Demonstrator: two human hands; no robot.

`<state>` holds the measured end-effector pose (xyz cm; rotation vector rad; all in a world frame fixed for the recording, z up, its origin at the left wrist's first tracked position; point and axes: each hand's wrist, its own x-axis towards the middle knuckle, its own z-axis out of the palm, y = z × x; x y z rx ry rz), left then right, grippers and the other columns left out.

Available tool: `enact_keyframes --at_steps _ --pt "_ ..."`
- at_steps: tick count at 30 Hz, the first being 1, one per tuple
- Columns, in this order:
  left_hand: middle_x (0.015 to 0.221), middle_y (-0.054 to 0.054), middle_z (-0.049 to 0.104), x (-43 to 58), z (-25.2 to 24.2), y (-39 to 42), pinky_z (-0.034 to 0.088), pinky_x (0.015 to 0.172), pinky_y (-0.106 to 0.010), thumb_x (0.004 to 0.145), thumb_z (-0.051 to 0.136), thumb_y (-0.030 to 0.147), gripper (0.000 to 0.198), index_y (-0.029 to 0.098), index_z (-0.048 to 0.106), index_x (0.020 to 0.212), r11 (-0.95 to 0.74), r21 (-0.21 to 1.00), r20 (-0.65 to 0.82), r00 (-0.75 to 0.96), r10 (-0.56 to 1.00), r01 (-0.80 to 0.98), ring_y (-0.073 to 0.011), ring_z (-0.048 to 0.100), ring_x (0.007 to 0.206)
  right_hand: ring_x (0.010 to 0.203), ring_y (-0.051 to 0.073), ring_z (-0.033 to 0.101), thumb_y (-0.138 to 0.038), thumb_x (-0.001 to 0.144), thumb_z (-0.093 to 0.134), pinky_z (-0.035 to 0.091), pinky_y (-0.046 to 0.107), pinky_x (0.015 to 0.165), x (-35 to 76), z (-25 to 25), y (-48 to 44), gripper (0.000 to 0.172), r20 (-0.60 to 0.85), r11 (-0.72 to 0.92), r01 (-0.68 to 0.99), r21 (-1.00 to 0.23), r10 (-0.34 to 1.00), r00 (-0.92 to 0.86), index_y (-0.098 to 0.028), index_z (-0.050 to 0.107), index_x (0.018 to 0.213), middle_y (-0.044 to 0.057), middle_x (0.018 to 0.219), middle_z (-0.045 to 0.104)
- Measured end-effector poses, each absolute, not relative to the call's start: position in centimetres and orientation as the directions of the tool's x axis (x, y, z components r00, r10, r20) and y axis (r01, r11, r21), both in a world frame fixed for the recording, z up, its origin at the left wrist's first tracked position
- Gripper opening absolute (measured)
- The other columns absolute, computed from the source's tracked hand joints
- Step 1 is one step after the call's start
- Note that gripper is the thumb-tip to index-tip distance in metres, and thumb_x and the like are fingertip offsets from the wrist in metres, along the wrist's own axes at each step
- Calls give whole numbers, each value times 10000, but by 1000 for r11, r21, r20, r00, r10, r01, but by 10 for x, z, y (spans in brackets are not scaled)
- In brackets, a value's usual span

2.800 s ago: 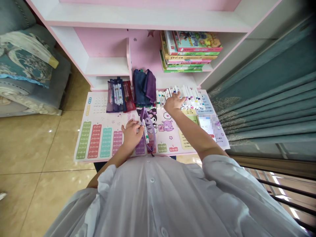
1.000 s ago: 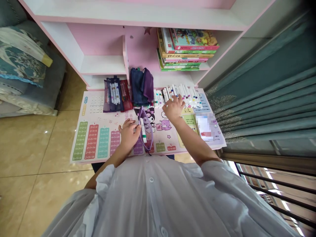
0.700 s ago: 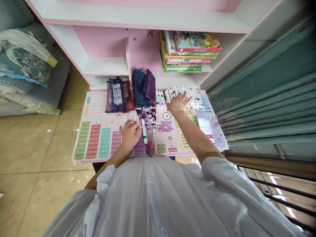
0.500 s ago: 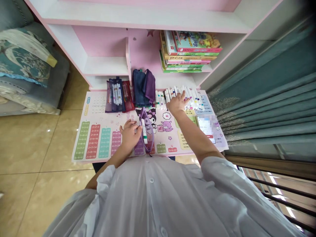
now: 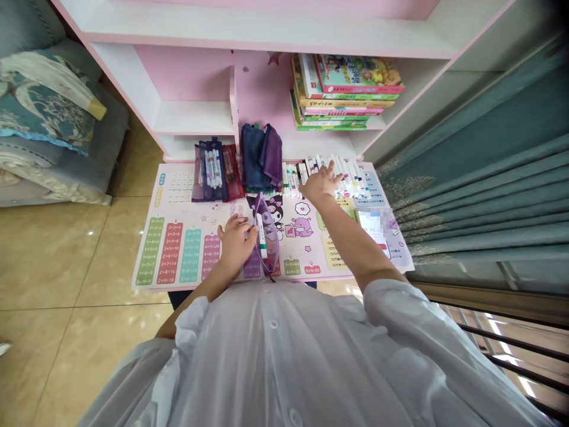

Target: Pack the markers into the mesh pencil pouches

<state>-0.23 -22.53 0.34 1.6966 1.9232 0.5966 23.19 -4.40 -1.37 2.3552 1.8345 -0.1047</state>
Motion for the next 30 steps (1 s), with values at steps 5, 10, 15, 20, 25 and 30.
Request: enact_keyframes --at_steps 5,10,15,20,25,30 --pt "1276 -89 698 -2 4 -225 219 1170 -689 912 591 299 232 211 680 716 128 629 -85 -96 992 766 -304 469 1408 1536 450 146 -319 781 670 225 742 1149 224 14 -91 265 -11 -195 962 -190 980 197 -89 751 886 205 1585 397" --pt "1266 -85 701 -2 2 -225 217 1174 -679 911 596 296 239 207 671 702 114 644 -66 -93 993 757 -307 473 1406 1504 407 298 -229 718 647 333 712 1111 204 31 -168 145 56 -8 854 -520 998 43 -175 627 584 136 1508 527" --pt "1264 -78 704 -2 0 -225 231 1171 -673 908 590 289 235 212 682 705 119 650 -56 -108 993 750 -311 470 1409 1514 407 283 -238 696 685 342 676 1107 182 28 -219 154 107 101 776 -623 993 -44 -199 600 574 130 1475 564" --pt "1254 -79 707 -2 -2 -225 239 1171 -661 907 591 296 228 214 690 718 103 655 -28 -112 993 749 -306 490 1389 1514 421 270 -211 685 699 283 685 1125 165 16 -238 145 38 86 832 -548 996 -78 -188 608 574 130 1505 535" --pt "1262 -91 704 -2 -1 -225 248 1161 -665 903 597 284 221 209 684 714 107 645 -41 -106 994 756 -304 490 1389 1513 428 261 -230 719 676 265 700 1126 154 14 -241 92 -71 64 897 -438 992 -106 -168 682 651 162 1538 493" --pt "1257 -86 704 -3 -2 -225 265 1167 -633 911 584 295 232 215 691 721 96 629 -29 -101 994 771 -299 496 1383 1513 434 253 -282 757 646 234 719 1145 144 18 -238 167 -145 91 932 -351 978 -150 -166 760 797 181 1552 470"
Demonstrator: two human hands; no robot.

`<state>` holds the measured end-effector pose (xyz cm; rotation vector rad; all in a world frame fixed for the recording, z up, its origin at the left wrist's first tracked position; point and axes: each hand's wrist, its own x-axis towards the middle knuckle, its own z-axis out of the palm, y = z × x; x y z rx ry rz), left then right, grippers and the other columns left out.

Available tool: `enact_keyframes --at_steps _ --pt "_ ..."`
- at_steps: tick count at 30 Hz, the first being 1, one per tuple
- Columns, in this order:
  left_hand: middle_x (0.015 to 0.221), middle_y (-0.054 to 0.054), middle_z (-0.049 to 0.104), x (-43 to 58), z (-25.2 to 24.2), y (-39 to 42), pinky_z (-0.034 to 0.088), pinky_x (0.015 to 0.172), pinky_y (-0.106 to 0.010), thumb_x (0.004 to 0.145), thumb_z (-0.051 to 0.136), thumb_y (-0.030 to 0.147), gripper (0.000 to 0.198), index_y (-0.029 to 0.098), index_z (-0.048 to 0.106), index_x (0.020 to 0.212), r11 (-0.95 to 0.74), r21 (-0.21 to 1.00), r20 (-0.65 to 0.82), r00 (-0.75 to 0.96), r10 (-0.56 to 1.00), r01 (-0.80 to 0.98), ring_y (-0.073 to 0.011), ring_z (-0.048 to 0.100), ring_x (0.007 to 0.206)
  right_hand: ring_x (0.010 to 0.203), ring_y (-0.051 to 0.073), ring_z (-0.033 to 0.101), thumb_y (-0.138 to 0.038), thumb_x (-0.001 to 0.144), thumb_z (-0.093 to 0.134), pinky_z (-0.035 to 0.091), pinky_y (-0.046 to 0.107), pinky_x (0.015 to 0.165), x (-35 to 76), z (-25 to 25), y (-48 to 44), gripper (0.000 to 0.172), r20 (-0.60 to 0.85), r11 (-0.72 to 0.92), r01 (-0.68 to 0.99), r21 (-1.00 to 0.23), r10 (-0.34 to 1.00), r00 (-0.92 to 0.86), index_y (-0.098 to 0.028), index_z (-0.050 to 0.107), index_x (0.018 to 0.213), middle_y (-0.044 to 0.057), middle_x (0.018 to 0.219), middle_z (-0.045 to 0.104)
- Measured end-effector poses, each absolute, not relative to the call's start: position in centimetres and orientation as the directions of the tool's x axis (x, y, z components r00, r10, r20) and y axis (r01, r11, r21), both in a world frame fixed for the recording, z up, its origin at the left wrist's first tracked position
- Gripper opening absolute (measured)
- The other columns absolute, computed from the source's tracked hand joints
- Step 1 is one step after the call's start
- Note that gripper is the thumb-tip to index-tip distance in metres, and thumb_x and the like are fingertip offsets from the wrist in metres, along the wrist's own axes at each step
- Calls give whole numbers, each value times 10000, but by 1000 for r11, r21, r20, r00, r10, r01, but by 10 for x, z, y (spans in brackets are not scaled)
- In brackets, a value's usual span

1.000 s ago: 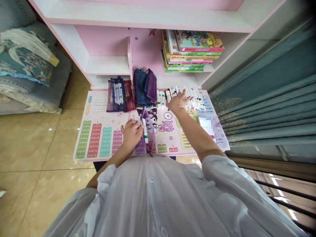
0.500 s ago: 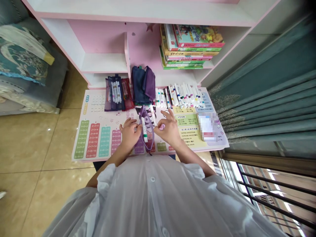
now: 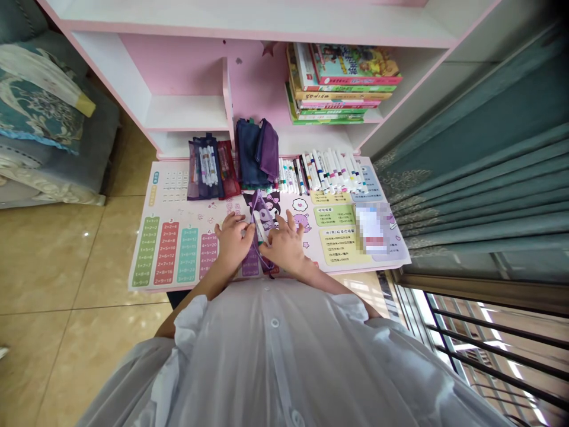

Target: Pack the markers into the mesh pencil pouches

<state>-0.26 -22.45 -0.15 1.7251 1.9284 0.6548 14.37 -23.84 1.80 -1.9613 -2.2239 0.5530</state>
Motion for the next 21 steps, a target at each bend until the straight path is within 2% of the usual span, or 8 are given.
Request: enact_keyframes --at_steps 6,10,13,17,19,21 --pt "1255 -85 706 -4 -3 -224 270 1167 -616 912 584 301 221 218 697 742 94 612 -42 -86 995 785 -295 497 1380 1516 446 236 -337 814 622 245 721 1145 141 16 -234 283 -240 127 943 -307 949 -206 -137 783 933 218 1540 466" --pt "1258 -84 706 -4 -2 -224 265 1171 -610 913 588 299 220 216 689 736 91 620 -39 -85 996 779 -280 502 1377 1522 425 239 -338 830 629 260 681 1163 142 10 -235 255 -218 146 939 -311 951 -220 -151 783 911 208 1540 470" --pt "1263 -84 705 -3 -2 -224 266 1169 -616 908 587 290 219 215 690 729 99 626 -45 -91 995 773 -285 497 1382 1498 414 303 -328 821 651 316 656 1147 146 10 -234 199 -144 144 918 -369 967 -210 -171 774 837 177 1501 528" --pt "1266 -84 706 -4 -1 -225 250 1169 -642 907 580 296 226 219 695 729 107 637 -49 -99 994 764 -297 475 1404 1470 365 371 -319 874 602 376 621 1134 165 13 -210 208 71 109 888 -446 994 -86 -192 759 826 133 1447 587" --pt "1264 -89 706 -4 -1 -225 247 1167 -649 910 578 302 232 217 690 725 105 639 -48 -96 994 762 -295 479 1399 1472 363 362 -304 900 560 364 637 1140 180 14 -187 236 159 65 905 -421 987 4 -189 755 832 138 1439 586" --pt "1263 -93 704 -4 -1 -225 251 1166 -649 912 578 305 237 215 683 719 104 640 -51 -92 994 761 -291 486 1392 1482 388 331 -272 884 566 340 655 1146 196 13 -159 220 170 3 931 -365 983 64 -180 750 805 141 1449 567"
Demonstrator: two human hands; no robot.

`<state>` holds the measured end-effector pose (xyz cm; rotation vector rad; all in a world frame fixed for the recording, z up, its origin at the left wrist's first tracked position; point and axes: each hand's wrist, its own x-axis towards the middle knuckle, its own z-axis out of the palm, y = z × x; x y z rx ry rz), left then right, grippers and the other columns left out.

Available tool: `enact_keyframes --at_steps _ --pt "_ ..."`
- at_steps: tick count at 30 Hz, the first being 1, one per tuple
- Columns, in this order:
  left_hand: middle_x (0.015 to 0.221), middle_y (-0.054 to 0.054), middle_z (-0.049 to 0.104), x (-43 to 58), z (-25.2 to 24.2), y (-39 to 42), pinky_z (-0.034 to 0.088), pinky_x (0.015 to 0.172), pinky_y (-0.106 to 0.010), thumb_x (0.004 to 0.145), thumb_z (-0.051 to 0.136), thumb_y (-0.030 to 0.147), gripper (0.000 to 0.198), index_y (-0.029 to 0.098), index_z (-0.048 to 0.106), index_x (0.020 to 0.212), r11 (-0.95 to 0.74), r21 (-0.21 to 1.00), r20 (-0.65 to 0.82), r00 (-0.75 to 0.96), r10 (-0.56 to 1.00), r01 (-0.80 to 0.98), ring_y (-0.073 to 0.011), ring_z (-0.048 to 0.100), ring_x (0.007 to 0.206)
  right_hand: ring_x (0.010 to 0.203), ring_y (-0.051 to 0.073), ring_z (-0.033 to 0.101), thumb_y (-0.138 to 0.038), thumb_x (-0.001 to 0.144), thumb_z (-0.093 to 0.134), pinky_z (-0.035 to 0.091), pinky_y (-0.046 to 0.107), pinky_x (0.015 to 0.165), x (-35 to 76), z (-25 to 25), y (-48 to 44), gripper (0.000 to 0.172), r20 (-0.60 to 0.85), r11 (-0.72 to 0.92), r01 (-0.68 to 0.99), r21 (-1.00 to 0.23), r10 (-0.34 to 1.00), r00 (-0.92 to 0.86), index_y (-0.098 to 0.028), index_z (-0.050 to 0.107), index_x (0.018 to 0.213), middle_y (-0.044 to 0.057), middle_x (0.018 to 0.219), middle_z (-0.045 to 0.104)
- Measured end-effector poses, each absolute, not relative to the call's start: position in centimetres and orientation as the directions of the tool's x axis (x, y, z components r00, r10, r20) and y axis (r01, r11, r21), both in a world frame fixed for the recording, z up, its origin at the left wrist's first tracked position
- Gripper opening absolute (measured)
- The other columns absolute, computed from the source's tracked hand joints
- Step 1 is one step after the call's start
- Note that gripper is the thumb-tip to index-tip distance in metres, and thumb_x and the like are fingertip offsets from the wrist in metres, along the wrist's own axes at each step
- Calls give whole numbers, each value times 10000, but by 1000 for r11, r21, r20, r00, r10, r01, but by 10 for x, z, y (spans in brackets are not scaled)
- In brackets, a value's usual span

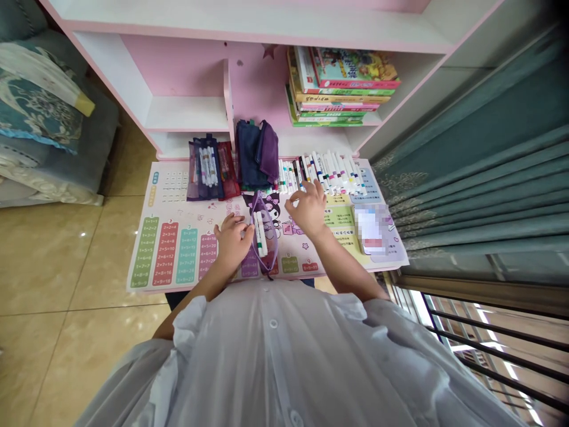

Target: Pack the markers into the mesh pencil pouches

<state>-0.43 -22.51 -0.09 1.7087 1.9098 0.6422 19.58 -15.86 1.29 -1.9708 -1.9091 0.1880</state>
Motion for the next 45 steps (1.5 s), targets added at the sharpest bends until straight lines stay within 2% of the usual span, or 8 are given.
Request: enact_keyframes --at_steps 3,7,22,29,33,36,41,45 --pt "1266 -93 702 -5 0 -225 251 1167 -653 910 581 311 235 216 680 719 113 638 -62 -95 994 762 -295 482 1395 1498 425 272 -221 830 595 315 661 1149 215 6 -118 177 72 -102 955 -278 989 127 -142 751 855 170 1492 510" --pt "1281 -83 698 -5 0 -225 238 1172 -665 906 579 316 230 225 686 723 125 633 -73 -101 992 764 -299 473 1402 1525 441 158 -205 817 570 227 684 1166 228 -6 -81 270 3 -192 966 -174 981 196 -82 735 992 217 1543 423" --pt "1276 -86 696 -5 0 -225 238 1176 -661 908 556 324 254 226 692 717 128 631 -77 -103 992 765 -300 468 1404 1546 451 38 -266 859 575 87 777 1141 227 -28 -41 334 -87 -262 965 15 961 262 -61 739 1065 242 1596 344" --pt "1273 -87 698 -6 2 -226 242 1178 -664 904 570 302 242 228 689 707 147 633 -91 -115 989 760 -301 471 1403 1533 469 68 -479 846 629 130 787 1126 228 -26 -45 434 -2 -229 965 -125 973 231 -90 752 994 237 1561 390" --pt "1275 -76 694 -5 2 -226 231 1189 -661 913 565 308 254 228 688 706 151 630 -95 -117 989 762 -308 464 1412 1539 434 118 -360 800 647 190 752 1143 221 -5 -81 288 43 -161 968 -195 984 172 -112 741 913 192 1576 391" --pt "1278 -78 692 -5 1 -225 236 1187 -659 914 568 311 245 225 694 722 140 628 -88 -109 990 766 -307 469 1408 1530 426 189 -250 753 626 229 744 1136 210 12 -119 127 69 -97 940 -328 990 126 -151 703 732 158 1562 435" --pt "1271 -85 699 -5 0 -226 239 1179 -665 912 571 306 242 219 698 725 129 635 -71 -110 991 761 -305 480 1398 1495 384 316 -228 737 650 336 670 1128 190 19 -180 146 53 42 822 -568 999 -14 -188 630 598 128 1480 551" --pt "1263 -85 705 -4 0 -227 234 1179 -665 910 581 289 226 217 694 728 128 646 -59 -119 991 752 -306 478 1401 1497 393 320 -220 716 681 335 637 1136 173 12 -213 124 51 118 781 -613 993 -110 -194 638 603 127 1466 569"
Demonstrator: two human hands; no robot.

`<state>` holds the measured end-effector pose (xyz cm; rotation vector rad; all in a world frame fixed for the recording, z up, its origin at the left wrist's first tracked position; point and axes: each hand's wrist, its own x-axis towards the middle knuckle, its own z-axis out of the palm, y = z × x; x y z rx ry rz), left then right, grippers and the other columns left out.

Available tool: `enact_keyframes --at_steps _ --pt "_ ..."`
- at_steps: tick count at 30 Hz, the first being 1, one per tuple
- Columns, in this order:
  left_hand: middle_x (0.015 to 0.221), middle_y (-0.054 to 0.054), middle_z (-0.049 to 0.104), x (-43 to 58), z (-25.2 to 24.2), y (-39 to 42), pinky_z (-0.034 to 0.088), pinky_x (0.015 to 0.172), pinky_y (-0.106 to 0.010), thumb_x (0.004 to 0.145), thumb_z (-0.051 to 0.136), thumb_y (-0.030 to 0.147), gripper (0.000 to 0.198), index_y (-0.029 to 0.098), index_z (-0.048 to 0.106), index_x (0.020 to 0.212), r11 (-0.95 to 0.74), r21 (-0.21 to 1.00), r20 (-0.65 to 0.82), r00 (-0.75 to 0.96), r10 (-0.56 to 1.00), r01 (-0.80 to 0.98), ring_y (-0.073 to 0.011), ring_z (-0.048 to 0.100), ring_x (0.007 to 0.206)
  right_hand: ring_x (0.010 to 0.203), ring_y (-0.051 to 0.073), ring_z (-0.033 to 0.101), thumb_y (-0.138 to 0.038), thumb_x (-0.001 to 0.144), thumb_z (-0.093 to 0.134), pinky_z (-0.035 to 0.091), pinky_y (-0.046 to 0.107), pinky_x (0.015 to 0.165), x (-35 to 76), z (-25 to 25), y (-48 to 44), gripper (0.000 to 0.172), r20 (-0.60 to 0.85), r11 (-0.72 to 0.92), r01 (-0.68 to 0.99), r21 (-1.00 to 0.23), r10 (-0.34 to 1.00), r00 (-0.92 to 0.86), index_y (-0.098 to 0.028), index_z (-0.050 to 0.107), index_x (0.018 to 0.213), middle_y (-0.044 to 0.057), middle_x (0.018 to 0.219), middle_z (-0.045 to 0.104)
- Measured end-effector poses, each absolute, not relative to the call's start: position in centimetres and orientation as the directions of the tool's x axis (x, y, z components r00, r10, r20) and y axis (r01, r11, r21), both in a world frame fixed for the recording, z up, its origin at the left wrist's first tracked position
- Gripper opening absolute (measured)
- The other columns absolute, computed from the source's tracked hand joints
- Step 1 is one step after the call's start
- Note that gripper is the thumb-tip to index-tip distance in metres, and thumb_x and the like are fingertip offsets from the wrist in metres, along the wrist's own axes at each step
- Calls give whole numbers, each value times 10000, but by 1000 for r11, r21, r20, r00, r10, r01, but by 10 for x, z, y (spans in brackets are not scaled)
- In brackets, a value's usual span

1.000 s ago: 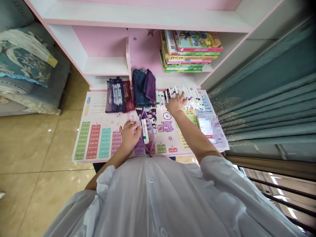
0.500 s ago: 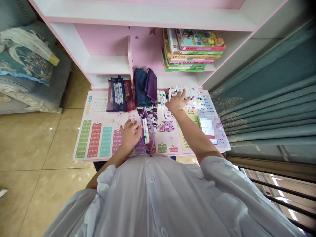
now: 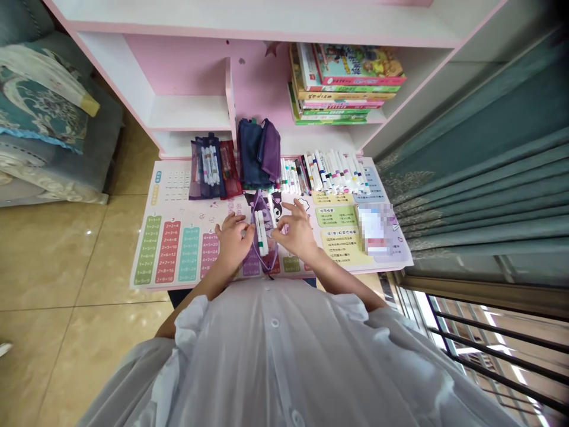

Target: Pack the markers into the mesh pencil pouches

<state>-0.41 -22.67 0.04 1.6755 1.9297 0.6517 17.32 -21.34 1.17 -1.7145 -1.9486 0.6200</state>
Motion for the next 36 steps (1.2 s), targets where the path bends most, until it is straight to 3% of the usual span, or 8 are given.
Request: enact_keyframes --at_steps 4,9,18,31,36 --pt "1258 -85 709 -4 0 -227 245 1175 -650 908 592 279 222 212 690 719 125 645 -53 -120 991 754 -295 493 1389 1499 427 295 -209 699 696 301 640 1135 158 6 -231 104 70 160 824 -544 987 -146 -182 659 606 145 1483 550" --pt "1250 -83 711 -5 -2 -227 268 1170 -624 912 591 270 220 213 690 724 112 637 -37 -115 993 763 -281 499 1384 1518 440 227 -205 715 685 263 674 1137 146 5 -235 78 -4 132 877 -462 988 -151 -168 705 649 154 1530 497" --pt "1265 -80 705 -5 -5 -226 265 1169 -630 912 593 265 208 214 694 737 114 618 -46 -109 993 778 -287 488 1396 1545 438 123 -279 788 639 201 700 1165 135 10 -231 210 -136 129 916 -379 972 -193 -146 791 846 153 1594 411" --pt "1261 -83 707 -3 -3 -225 261 1167 -641 911 593 257 205 210 692 737 113 630 -51 -105 993 768 -288 490 1395 1513 456 223 -318 816 656 240 727 1140 135 3 -231 208 -101 157 917 -367 973 -208 -154 784 823 168 1558 460" --pt "1248 -75 713 -3 -4 -226 257 1170 -641 906 586 274 220 216 697 725 118 641 -52 -110 993 758 -298 491 1391 1489 399 320 -338 861 639 344 672 1124 153 2 -216 204 55 158 873 -461 987 -150 -193 750 771 128 1470 564"
